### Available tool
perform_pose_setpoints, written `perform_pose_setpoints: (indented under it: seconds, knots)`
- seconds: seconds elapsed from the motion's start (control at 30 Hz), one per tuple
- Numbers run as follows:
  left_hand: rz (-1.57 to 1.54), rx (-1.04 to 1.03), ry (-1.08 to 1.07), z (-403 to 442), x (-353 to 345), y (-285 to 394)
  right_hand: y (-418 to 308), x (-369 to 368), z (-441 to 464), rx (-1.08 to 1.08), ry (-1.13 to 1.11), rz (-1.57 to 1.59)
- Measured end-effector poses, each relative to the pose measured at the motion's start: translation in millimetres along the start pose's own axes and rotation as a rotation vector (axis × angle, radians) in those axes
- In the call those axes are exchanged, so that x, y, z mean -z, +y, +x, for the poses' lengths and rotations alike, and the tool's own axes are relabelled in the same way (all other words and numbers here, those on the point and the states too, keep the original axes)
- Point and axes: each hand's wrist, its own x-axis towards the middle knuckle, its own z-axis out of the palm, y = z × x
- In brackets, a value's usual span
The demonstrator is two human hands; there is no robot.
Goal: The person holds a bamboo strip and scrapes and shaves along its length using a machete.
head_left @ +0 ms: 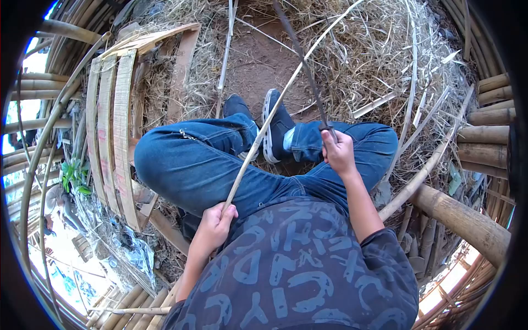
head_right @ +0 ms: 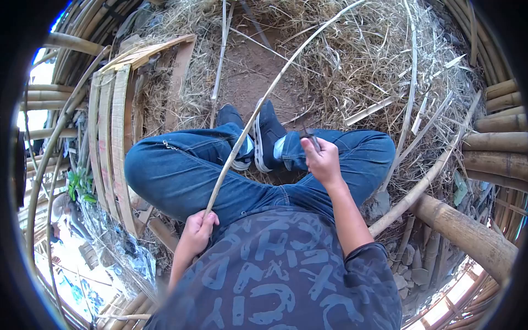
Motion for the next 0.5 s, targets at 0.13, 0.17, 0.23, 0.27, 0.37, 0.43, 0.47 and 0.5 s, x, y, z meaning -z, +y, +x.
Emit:
perform_pose_setpoints:
  seconds: [0.13,0.17,0.23,0.27,0.37,0.43,0.47,0.5]
  knots:
    - [0.061,-0.032,0.07,2,-4,7,-19,-25,8,0.095,-0.112,-0.172]
    - [0.089,-0.059,0.102,2,-6,10,-26,-32,8,0.091,-0.115,-0.168]
    - [0.133,-0.049,0.123,2,-9,10,-39,-41,8,0.195,-0.181,-0.343]
    - [0.174,-0.098,0.16,3,-12,8,-40,-44,10,0.213,-0.199,-0.429]
    - [0.269,-0.147,0.202,4,-17,9,-46,-50,13,0.23,-0.23,-0.613]
    - [0.367,-0.217,0.242,8,-20,3,-45,-47,19,0.245,-0.222,-0.66]
    - [0.364,-0.214,0.236,9,-22,2,-43,-45,23,0.278,-0.234,-0.67]
    - [0.402,-0.22,0.252,11,-23,2,-41,-42,26,0.31,-0.247,-0.68]
